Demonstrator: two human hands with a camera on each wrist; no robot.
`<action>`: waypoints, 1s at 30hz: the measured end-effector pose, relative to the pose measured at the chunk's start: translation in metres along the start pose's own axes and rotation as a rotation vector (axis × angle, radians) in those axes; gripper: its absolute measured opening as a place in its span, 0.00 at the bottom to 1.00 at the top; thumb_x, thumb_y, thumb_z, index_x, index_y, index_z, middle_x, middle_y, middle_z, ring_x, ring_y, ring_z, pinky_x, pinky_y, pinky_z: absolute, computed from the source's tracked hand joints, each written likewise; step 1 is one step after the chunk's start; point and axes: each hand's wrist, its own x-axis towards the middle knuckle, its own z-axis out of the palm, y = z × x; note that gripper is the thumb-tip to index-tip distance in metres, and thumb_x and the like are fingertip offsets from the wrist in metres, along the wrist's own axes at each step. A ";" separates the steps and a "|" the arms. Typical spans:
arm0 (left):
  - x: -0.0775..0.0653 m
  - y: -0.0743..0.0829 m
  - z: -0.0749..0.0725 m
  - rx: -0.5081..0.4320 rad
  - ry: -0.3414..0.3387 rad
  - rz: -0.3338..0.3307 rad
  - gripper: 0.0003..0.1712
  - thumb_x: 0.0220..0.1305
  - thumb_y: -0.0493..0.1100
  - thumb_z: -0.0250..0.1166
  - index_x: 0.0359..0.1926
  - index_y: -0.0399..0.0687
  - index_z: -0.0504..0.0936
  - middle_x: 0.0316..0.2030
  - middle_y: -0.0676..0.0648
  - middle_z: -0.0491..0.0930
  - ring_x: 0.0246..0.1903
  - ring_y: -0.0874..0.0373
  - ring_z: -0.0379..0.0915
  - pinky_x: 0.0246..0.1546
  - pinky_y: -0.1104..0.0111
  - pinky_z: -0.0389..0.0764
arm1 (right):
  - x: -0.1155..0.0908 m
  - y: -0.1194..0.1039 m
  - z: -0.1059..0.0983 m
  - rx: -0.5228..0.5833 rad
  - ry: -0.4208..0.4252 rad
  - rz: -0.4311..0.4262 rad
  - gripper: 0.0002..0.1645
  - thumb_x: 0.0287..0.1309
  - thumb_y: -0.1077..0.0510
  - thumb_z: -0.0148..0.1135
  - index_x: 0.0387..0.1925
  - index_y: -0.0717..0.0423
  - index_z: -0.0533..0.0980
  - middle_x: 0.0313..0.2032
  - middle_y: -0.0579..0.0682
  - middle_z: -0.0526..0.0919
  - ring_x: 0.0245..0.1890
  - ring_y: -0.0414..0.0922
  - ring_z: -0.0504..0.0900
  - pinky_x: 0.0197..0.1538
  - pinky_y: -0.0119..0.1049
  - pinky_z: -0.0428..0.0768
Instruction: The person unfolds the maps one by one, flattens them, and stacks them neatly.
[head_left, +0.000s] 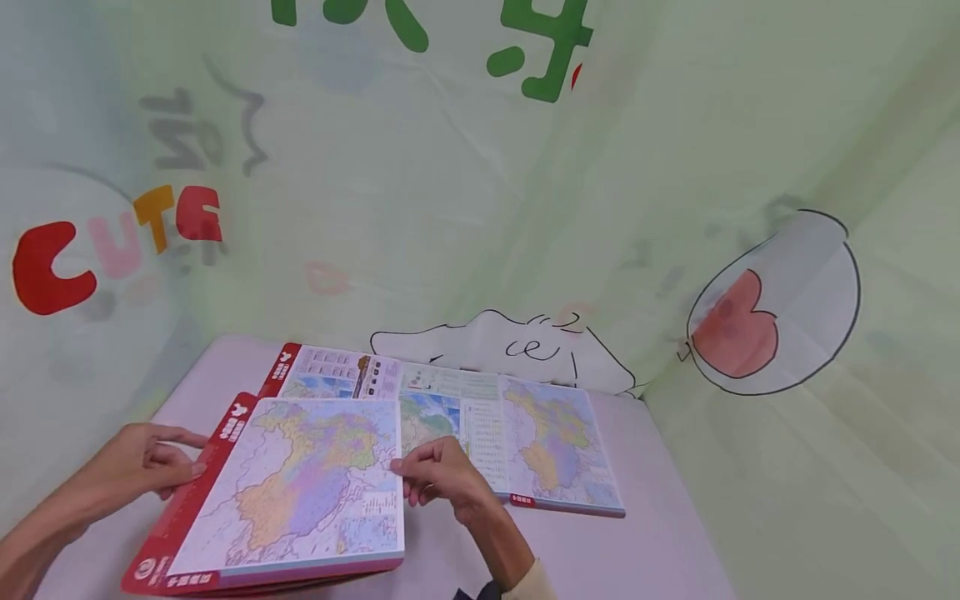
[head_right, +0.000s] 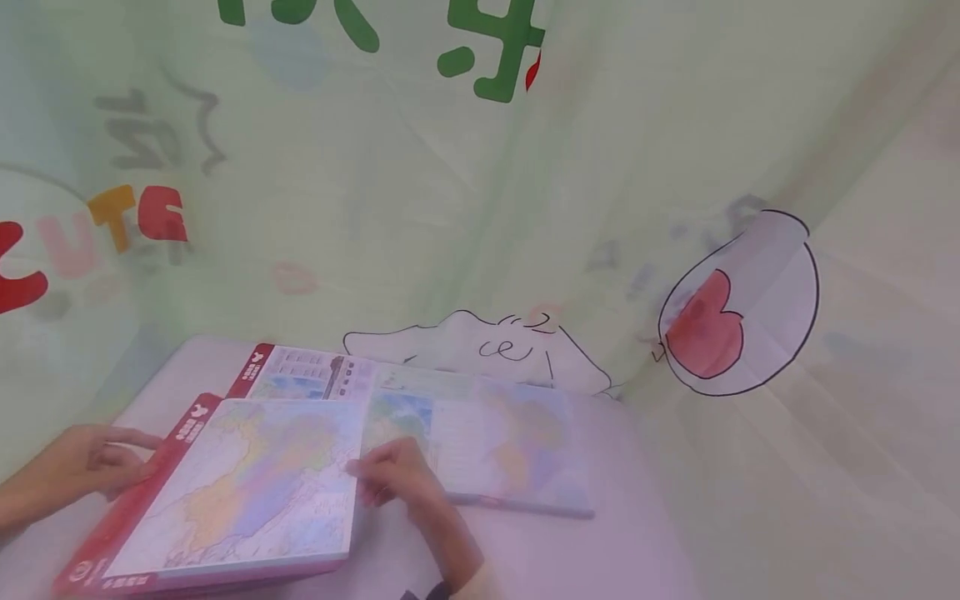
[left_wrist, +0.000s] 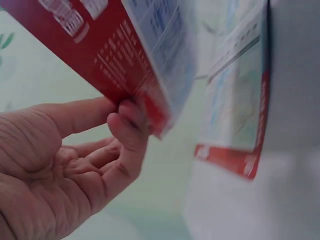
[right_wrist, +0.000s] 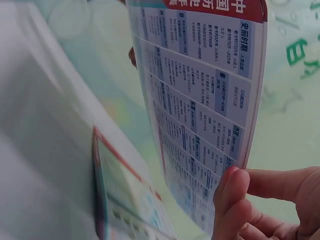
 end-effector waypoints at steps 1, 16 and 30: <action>0.010 0.002 0.005 -0.003 0.019 0.040 0.41 0.75 0.48 0.70 0.71 0.17 0.68 0.41 0.42 0.94 0.33 0.59 0.88 0.37 0.68 0.90 | 0.004 0.001 -0.007 -0.015 0.034 -0.017 0.17 0.70 0.55 0.72 0.38 0.70 0.88 0.20 0.44 0.85 0.18 0.37 0.80 0.26 0.26 0.78; 0.141 0.040 0.100 -0.144 0.217 0.177 0.30 0.73 0.39 0.72 0.69 0.27 0.76 0.42 0.31 0.92 0.33 0.51 0.91 0.36 0.62 0.93 | 0.041 0.028 -0.079 -0.160 0.576 -0.060 0.12 0.65 0.58 0.77 0.36 0.66 0.90 0.27 0.54 0.89 0.26 0.49 0.86 0.32 0.38 0.88; 0.185 0.029 0.148 -0.123 0.201 0.073 0.38 0.67 0.36 0.75 0.74 0.29 0.74 0.35 0.38 0.85 0.28 0.53 0.84 0.28 0.65 0.87 | 0.081 0.073 -0.102 -0.221 0.801 -0.043 0.07 0.59 0.64 0.79 0.34 0.68 0.90 0.27 0.56 0.91 0.22 0.39 0.82 0.27 0.28 0.80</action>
